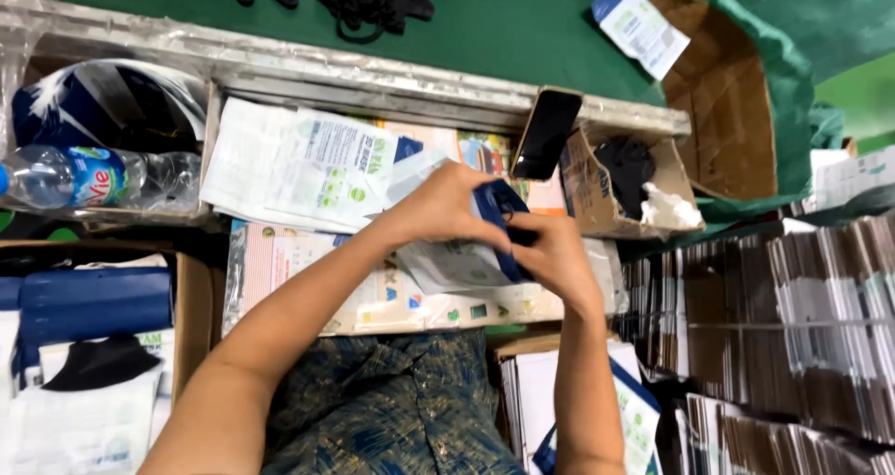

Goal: Packing black 3D face masks into labeled plastic bags at an industrial workstation.

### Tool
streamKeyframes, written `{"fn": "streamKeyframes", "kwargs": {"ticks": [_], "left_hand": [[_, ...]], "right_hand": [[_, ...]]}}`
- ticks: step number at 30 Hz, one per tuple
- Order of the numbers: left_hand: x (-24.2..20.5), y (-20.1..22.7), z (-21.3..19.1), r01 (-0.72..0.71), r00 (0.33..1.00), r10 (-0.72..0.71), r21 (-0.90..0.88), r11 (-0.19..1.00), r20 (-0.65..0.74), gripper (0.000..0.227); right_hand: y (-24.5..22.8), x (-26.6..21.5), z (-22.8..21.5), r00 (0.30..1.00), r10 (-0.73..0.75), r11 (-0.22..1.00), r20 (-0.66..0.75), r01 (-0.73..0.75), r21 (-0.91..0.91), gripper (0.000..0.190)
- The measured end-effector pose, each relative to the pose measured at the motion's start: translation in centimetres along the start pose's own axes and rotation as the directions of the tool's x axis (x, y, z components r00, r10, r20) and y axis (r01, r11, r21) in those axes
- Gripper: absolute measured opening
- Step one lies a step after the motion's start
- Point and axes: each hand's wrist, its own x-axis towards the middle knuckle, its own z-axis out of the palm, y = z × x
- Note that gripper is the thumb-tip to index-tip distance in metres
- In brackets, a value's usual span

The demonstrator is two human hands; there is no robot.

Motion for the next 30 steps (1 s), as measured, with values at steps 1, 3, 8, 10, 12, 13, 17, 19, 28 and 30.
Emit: {"fn": "streamKeyframes", "kwargs": {"ticks": [1,3,8,10,12,13,17,19,28,30], "left_hand": [[0.2,0.5,-0.6,-0.008,1.0,0.008,0.006,1.0,-0.007,0.05],[0.1,1.5,-1.6,0.099,0.993,-0.108,-0.162,0.982,-0.045,0.035],[0.3,1.8,0.2,0.15,0.987,-0.15,0.002,0.989,-0.054,0.03],[0.3,1.9,0.0,0.097,0.989,-0.1,-0.034,0.995,-0.111,0.029],[-0.2,1.7,0.1,0.079,0.978,-0.113,-0.192,0.978,-0.175,0.023],[-0.2,1.4,0.7,0.082,0.977,-0.117,-0.194,0.978,-0.176,0.023],[0.1,1.3,2.8,0.1,0.952,-0.129,-0.116,0.988,-0.277,0.015],[0.3,1.7,3.1,0.06,0.945,-0.064,-0.021,0.998,-0.321,0.014],[1.8,-1.6,-2.5,0.07,0.901,-0.129,-0.156,0.985,-0.414,0.019],[1.9,0.6,-5.9,0.009,0.789,0.018,0.041,0.999,-0.614,0.022]], "right_hand": [[0.7,-0.1,-0.2,1.0,-0.011,1.0,-0.003,0.011,-0.005,0.032],[2.3,-0.6,-0.5,1.0,0.014,0.796,-0.02,0.001,0.606,0.031],[1.2,-1.2,-0.1,0.994,-0.106,0.95,0.035,0.091,0.3,0.021],[-0.7,-1.0,-0.9,0.97,-0.245,0.956,0.001,0.241,0.169,0.023],[-3.0,-1.4,-1.6,0.899,-0.274,0.867,-0.342,0.384,0.316,0.018],[-3.2,-1.5,-1.3,0.901,-0.272,0.868,-0.338,0.382,0.318,0.018],[-2.8,-1.7,0.4,0.88,-0.137,0.981,-0.456,0.184,0.06,0.015],[-2.4,-1.3,0.7,0.857,-0.107,0.989,-0.503,0.142,0.032,0.008],[1.0,-0.3,-2.5,0.848,-0.18,0.982,-0.498,0.123,-0.146,0.008],[4.2,0.4,-3.4,0.797,-0.116,0.988,-0.592,0.03,-0.154,0.005]]}}
